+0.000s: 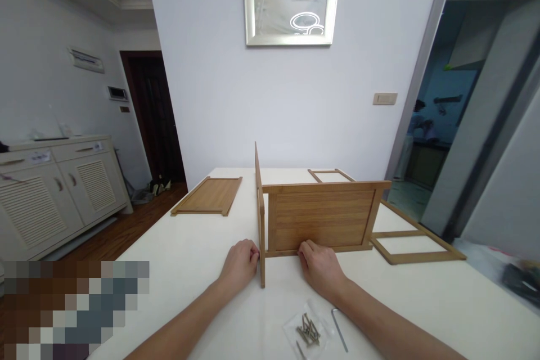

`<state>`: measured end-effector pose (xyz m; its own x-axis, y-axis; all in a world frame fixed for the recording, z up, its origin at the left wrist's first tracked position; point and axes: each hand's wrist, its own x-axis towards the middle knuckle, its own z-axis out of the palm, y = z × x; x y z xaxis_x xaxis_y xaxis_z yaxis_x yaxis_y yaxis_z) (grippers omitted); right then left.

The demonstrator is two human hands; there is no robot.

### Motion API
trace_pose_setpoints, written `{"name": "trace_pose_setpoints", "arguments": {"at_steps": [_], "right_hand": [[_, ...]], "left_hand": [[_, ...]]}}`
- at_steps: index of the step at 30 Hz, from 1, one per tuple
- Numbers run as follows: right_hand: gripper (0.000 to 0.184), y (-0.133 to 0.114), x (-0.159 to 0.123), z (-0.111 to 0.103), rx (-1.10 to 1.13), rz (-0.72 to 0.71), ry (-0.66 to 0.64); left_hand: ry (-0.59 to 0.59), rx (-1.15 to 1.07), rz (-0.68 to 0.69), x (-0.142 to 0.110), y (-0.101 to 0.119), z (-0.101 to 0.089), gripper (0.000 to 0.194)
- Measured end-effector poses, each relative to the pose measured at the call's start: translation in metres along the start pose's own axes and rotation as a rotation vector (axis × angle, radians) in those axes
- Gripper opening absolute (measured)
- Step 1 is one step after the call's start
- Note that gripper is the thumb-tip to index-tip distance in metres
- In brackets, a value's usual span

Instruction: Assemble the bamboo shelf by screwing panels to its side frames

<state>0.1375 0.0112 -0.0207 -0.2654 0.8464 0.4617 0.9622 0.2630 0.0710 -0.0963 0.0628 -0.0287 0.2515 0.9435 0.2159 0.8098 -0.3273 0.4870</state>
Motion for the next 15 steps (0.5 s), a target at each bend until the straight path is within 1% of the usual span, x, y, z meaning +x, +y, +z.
{"name": "trace_pose_setpoints", "arguments": {"at_steps": [9, 15], "right_hand": [[0.015, 0.0000, 0.0001, 0.0012, 0.001, 0.002, 0.020], [0.015, -0.0007, -0.0003, -0.0010, -0.001, 0.004, 0.005]], "left_hand": [[0.016, -0.023, -0.001, -0.0009, 0.0000, -0.0006, 0.015], [0.040, -0.015, 0.010, -0.0027, 0.0012, -0.0024, 0.015]]}}
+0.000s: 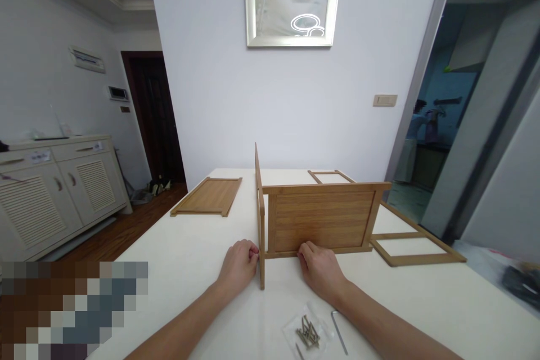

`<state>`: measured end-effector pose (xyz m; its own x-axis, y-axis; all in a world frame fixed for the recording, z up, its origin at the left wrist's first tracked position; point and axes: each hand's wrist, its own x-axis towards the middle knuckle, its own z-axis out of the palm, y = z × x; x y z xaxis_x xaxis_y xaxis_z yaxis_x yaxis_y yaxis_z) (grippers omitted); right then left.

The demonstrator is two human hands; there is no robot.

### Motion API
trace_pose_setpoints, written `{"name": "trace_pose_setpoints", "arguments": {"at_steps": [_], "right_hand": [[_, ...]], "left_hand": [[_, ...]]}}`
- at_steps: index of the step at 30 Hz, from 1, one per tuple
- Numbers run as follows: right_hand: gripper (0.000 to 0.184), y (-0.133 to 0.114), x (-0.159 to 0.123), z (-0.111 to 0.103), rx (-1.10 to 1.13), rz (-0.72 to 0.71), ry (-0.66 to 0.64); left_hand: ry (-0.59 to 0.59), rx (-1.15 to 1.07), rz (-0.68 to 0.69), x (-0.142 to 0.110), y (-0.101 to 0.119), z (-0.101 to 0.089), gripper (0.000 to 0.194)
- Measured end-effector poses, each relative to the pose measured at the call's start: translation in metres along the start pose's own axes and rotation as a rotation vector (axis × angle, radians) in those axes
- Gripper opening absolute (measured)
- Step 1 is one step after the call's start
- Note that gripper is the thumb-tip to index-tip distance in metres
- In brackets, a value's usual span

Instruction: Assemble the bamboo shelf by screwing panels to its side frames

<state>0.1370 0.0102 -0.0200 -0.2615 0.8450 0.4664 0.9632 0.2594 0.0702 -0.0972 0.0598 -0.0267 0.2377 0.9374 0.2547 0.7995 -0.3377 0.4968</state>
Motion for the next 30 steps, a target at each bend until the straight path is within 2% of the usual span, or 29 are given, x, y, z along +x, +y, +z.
{"name": "trace_pose_setpoints", "arguments": {"at_steps": [8, 30], "right_hand": [[0.014, -0.0002, 0.0000, -0.0003, 0.001, 0.000, 0.000], [0.016, 0.0006, 0.0000, 0.0019, 0.003, -0.008, 0.009]], "left_hand": [[-0.021, 0.089, 0.040, -0.0020, 0.0026, -0.0003, 0.017], [-0.007, -0.008, 0.019, 0.0017, -0.0063, 0.0052, 0.015]]}}
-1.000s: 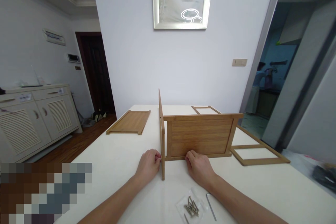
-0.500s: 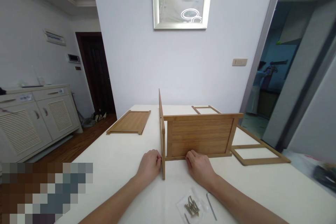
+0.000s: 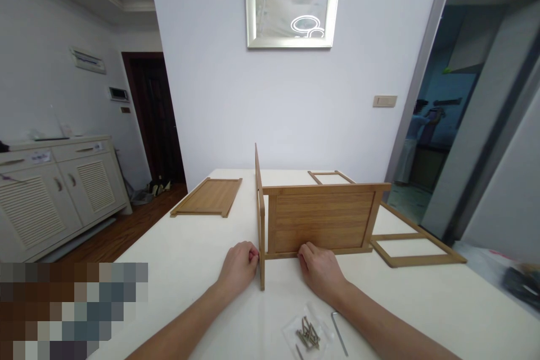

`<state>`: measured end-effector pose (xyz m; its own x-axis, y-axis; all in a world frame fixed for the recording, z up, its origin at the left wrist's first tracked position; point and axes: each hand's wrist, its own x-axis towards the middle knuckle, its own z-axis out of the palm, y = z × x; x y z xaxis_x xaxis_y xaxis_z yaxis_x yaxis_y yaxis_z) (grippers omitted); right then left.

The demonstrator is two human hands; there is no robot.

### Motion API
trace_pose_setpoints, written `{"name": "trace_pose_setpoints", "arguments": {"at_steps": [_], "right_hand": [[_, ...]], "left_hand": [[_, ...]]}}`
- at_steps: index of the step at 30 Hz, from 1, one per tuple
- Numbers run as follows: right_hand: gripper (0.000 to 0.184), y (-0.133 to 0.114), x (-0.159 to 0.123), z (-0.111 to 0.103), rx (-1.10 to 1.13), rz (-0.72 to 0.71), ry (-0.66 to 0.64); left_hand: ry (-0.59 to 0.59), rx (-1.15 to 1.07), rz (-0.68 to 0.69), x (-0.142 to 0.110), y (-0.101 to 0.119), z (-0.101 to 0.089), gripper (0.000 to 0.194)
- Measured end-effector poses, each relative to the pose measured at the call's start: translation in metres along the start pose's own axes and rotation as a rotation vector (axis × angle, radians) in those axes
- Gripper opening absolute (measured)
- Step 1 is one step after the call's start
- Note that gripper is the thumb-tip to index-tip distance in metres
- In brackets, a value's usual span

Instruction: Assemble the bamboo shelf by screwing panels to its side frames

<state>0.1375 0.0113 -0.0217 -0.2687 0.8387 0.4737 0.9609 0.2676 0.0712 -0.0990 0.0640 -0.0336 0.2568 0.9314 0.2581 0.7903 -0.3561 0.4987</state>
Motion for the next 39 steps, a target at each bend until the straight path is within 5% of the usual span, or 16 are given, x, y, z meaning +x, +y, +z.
{"name": "trace_pose_setpoints", "arguments": {"at_steps": [39], "right_hand": [[0.016, -0.0005, 0.0003, -0.0008, 0.000, 0.004, -0.008]], "left_hand": [[-0.004, -0.037, -0.031, 0.0005, 0.0022, -0.0020, 0.015]]}}
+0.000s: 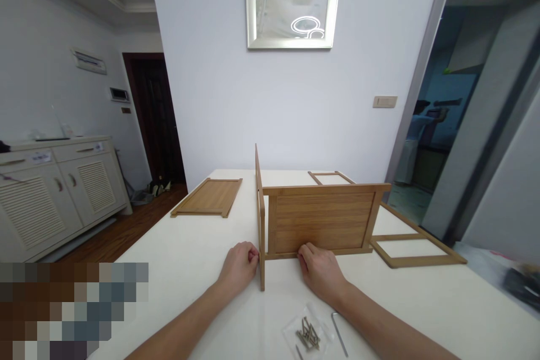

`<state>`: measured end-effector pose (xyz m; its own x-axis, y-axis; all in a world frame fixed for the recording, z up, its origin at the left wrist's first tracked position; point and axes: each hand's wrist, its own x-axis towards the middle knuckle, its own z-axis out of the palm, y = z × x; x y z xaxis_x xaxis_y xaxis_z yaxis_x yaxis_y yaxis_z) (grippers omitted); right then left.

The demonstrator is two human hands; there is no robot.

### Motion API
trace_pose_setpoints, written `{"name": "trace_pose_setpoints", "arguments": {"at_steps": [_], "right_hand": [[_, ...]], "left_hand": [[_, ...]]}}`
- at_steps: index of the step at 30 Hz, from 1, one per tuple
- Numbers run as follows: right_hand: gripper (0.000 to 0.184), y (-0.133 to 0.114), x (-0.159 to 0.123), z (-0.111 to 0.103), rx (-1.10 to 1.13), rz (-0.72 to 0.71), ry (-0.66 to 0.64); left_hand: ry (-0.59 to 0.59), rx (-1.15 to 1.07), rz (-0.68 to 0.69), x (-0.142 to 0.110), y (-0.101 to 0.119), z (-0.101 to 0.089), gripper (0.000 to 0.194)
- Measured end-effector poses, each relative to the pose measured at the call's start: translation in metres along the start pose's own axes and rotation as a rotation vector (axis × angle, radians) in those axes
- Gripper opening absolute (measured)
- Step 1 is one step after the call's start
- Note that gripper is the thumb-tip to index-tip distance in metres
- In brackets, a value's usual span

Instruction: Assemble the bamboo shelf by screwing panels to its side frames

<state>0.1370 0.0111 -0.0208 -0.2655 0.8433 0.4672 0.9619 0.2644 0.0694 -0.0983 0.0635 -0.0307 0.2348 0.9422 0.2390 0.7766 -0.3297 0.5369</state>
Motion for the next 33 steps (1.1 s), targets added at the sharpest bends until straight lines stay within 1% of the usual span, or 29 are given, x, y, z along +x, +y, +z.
{"name": "trace_pose_setpoints", "arguments": {"at_steps": [4, 6, 12, 20, 28, 33], "right_hand": [[0.015, -0.0002, -0.0001, -0.0003, 0.001, 0.001, -0.004], [0.015, -0.0002, -0.0002, -0.0005, 0.001, 0.001, -0.007], [0.015, -0.0005, -0.0002, -0.0004, 0.001, -0.007, 0.007], [0.016, 0.0003, 0.0000, 0.0008, 0.002, -0.001, 0.010], [0.015, -0.0004, 0.0002, -0.0008, -0.011, 0.006, -0.013], [0.015, -0.0003, 0.0003, -0.0005, -0.010, -0.002, -0.006]], "left_hand": [[0.025, 0.055, 0.071, -0.0040, 0.0030, -0.0031, 0.019], [0.022, 0.089, 0.085, -0.0050, 0.0042, -0.0037, 0.018], [-0.002, 0.099, 0.048, -0.0030, 0.0043, -0.0025, 0.015], [-0.009, 0.122, 0.054, -0.0028, 0.0049, -0.0034, 0.016], [0.015, 0.169, 0.083, -0.0054, 0.0089, -0.0059, 0.017], [0.028, 0.120, 0.080, -0.0066, 0.0089, -0.0056, 0.017]]}}
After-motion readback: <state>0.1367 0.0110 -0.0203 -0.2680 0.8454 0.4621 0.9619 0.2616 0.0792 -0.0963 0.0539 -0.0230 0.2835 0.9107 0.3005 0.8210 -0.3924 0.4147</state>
